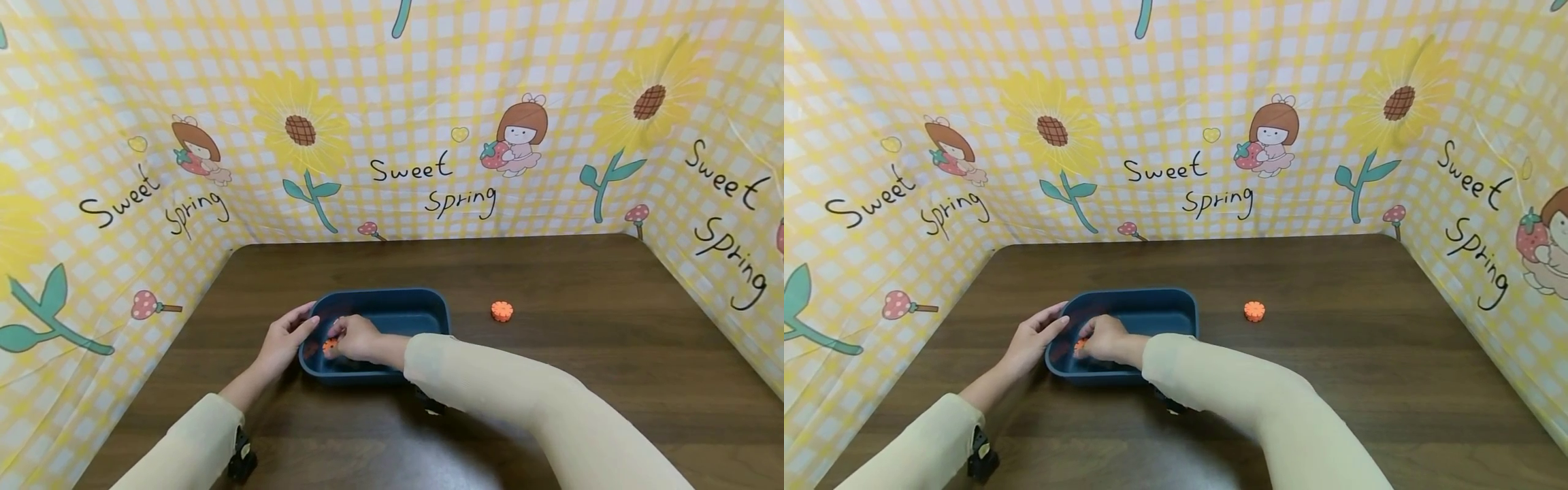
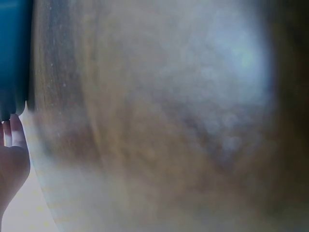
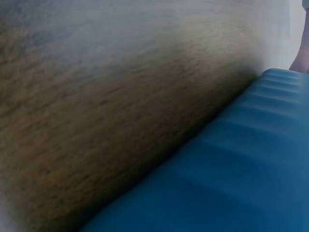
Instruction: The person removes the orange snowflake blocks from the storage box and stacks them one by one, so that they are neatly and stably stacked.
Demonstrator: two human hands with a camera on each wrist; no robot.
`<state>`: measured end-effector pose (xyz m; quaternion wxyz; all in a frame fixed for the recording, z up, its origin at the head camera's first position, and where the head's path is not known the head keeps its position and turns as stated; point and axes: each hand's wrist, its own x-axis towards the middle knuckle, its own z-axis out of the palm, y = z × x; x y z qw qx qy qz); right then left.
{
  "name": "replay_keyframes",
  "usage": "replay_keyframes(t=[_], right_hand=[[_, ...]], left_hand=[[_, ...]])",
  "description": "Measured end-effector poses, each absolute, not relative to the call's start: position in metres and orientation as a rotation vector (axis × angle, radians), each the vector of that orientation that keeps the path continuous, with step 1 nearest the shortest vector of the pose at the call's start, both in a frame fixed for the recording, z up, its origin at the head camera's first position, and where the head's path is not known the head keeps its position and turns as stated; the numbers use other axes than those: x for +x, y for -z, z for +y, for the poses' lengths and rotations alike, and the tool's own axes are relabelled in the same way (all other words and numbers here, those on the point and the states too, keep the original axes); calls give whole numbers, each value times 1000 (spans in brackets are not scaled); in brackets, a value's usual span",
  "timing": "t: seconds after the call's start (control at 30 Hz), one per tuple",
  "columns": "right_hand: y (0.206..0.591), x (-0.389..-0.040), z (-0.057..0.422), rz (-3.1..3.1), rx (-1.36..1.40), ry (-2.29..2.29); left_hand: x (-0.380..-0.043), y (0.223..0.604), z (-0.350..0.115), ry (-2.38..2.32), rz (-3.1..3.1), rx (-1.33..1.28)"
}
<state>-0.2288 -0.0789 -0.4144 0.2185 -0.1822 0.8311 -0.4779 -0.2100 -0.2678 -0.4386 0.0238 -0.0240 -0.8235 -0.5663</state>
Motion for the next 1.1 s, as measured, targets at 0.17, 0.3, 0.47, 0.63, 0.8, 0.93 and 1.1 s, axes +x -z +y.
replay_keyframes(t=[0.17,0.3,0.47,0.63,0.8,0.93,1.1], right_hand=[[416,-231,-79,2320,-451,1279],[418,-231,-78,2343,-430,1236],[420,-232,-78,2378,-421,1202],[422,-231,-77,2416,-476,1140],[423,-231,-77,2466,-537,1084],[423,-232,-78,2477,-577,1086],[423,-231,-78,2487,-650,1077]], left_hand=[[-210,438,-267,1752,-2562,-52],[-209,437,-266,1762,-2564,-27],[-208,438,-266,1766,-2553,-14],[-209,440,-266,1762,-2572,-10],[-209,441,-267,1764,-2577,-8],[-209,439,-266,1744,-2575,-11],[-209,437,-267,1727,-2582,-16]])
